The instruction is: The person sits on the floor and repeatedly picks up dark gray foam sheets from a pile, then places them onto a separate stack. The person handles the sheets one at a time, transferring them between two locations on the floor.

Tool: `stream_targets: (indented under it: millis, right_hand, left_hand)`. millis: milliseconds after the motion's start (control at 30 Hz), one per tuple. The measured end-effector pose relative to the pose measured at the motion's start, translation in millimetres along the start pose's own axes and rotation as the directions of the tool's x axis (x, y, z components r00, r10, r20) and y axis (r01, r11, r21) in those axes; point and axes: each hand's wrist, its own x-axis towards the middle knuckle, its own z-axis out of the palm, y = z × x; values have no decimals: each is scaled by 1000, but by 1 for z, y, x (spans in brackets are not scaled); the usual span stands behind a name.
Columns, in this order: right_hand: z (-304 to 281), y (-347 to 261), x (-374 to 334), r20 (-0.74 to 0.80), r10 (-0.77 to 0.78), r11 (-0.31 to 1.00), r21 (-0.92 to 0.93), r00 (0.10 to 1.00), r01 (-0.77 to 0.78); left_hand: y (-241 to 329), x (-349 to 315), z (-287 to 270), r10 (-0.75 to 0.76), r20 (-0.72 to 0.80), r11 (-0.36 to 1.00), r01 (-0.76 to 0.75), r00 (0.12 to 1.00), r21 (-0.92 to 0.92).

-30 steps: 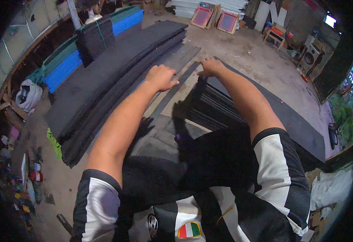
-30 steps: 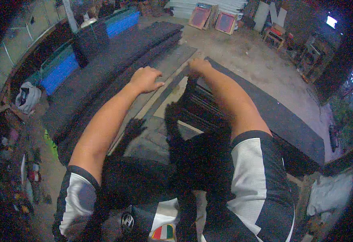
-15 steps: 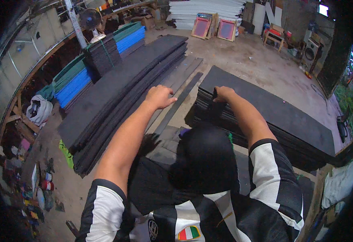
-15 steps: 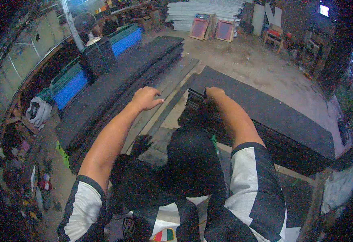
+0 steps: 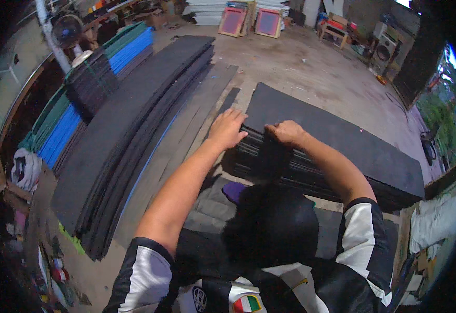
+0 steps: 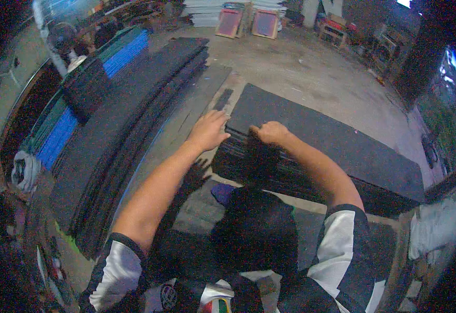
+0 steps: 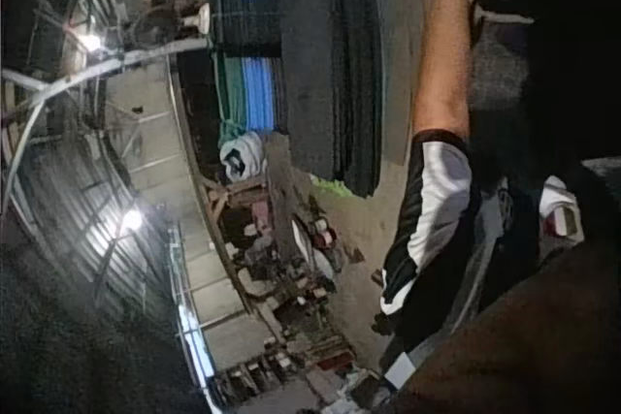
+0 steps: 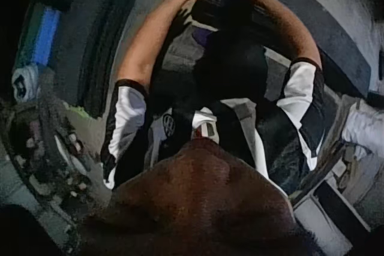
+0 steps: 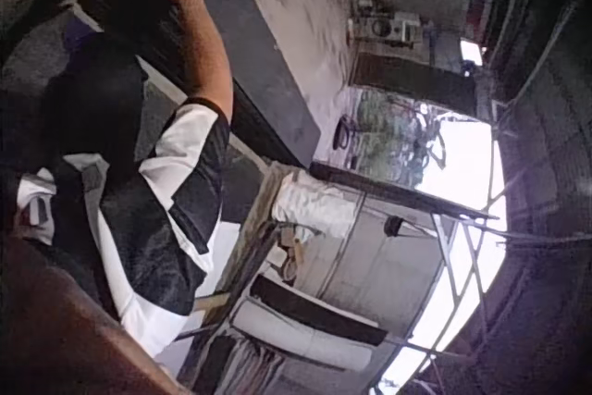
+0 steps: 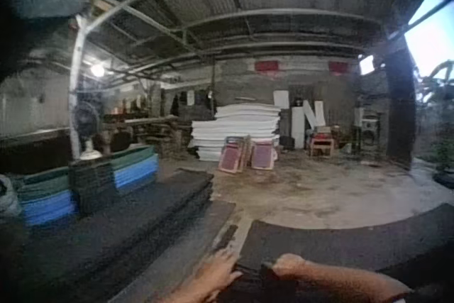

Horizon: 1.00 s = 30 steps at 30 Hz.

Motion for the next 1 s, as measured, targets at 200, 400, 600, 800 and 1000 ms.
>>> stream_targets:
  millis: [200, 400, 600, 800, 1000]
  right_hand:
    - [12, -5, -14, -211, -12, 999, 34, 977, 20]
    - [39, 23, -73, -273, 131, 990, 87, 953, -112]
    - [51, 14, -68, -120, 131, 991, 5, 984, -132]
    - [46, 28, -110, -181, 253, 967, 14, 950, -255]
    - [30, 40, -108, -17, 75, 989, -123, 997, -76]
  left_hand:
    - [23, 49, 46, 116, 165, 984, -136, 979, 113]
    - [6, 42, 66, 204, 119, 961, -222, 972, 165]
    - [31, 43, 65, 90, 158, 964, -126, 983, 233]
    - [23, 43, 65, 98, 154, 962, -133, 983, 240]
    - [28, 38, 70, 95, 72, 971, -109, 993, 212]
